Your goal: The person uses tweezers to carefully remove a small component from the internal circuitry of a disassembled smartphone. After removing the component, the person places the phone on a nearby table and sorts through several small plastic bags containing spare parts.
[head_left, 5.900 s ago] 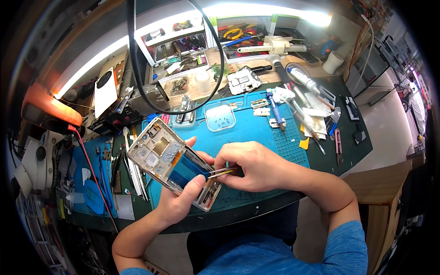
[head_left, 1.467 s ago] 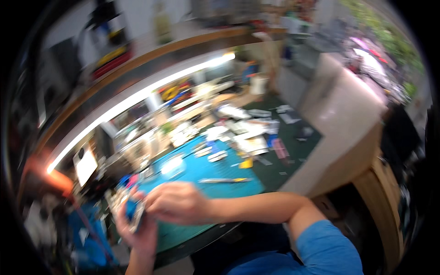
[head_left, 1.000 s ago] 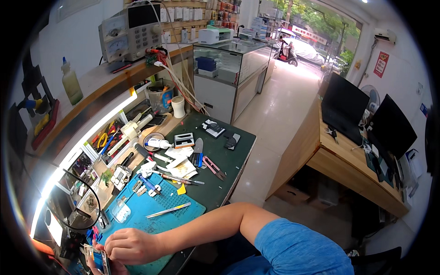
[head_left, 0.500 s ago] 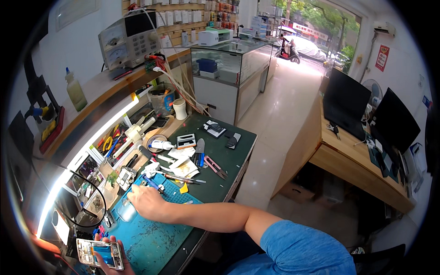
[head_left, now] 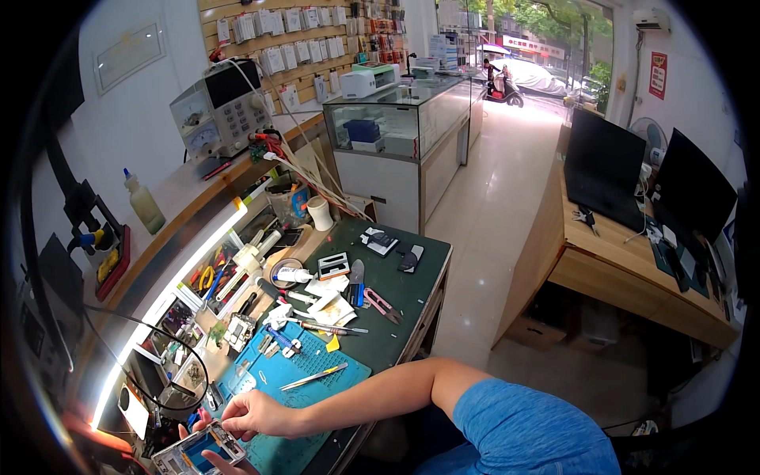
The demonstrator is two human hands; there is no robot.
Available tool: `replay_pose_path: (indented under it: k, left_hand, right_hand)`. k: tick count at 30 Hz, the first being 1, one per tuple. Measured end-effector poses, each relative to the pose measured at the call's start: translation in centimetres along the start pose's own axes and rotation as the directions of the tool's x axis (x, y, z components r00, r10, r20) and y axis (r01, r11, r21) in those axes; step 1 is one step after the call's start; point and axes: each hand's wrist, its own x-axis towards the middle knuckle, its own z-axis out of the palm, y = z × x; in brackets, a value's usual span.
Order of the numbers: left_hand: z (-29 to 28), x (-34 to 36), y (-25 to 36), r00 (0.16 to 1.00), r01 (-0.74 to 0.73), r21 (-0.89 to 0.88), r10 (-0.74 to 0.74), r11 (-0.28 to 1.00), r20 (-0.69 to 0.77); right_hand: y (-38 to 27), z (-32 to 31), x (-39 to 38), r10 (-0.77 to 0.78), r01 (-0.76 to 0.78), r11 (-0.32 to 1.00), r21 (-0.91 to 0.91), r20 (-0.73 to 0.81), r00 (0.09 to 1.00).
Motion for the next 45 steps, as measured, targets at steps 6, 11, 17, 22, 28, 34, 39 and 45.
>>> replay_pose_path:
  k: [6, 11, 17, 22, 28, 34, 39, 45]
  left_hand:
    - [1.2, 0.5, -2.2, 0.984, 0.049, -0.685, -0.151, 0.727, -0.09]
    - [1.1, 0.8, -1.3, 0.978, 0.173, -0.774, -0.201, 0.61, 0.06]
    - [-0.7, 0.5, -2.4, 0.977, 0.206, -0.86, -0.144, 0.467, 0.156]
    - [0.9, 1.1, -1.6, 0.955, 0.277, -0.809, -0.243, 0.519, 0.17]
    - [0.0, 1.2, -2.0, 0.969, 0.238, -0.744, -0.209, 0.625, 0.134]
    - [-0.1, 1.4, -2.0, 0.97, 0.224, -0.72, -0.22, 0.657, 0.102]
    - [-0.4, 2.0, -1.7, 0.961, 0.214, -0.768, -0.272, 0.603, 0.054]
    - [-1.2, 2.1, -1.8, 0.944, 0.225, -0.806, -0.327, 0.547, 0.042]
  right_hand:
    - [-0.2, -0.1, 0.0, 0.1, -0.103, 0.991, 0.091, 0.037, 0.994]
    - [-0.7, -1.1, -0.3, 0.161, -0.169, 0.983, 0.07, 0.111, 0.981]
    - [-1.1, 0.0, 0.0, 0.206, -0.231, 0.967, 0.104, 0.205, 0.957]
    - [-1.7, -1.2, -0.4, 0.278, -0.282, 0.959, 0.038, 0.089, 0.957]
    - [-1.3, -0.6, -0.2, 0.255, -0.254, 0.965, 0.072, -0.014, 0.967]
    - [-1.4, -0.7, -0.4, 0.292, -0.288, 0.956, 0.059, -0.065, 0.954]
    - [-1.7, -1.6, -0.3, 0.248, -0.25, 0.968, -0.027, -0.065, 0.967]
    - [-5.6, -4.8, 2.7, -0.362, 0.135, 0.646, -0.751, -0.146, 0.921]
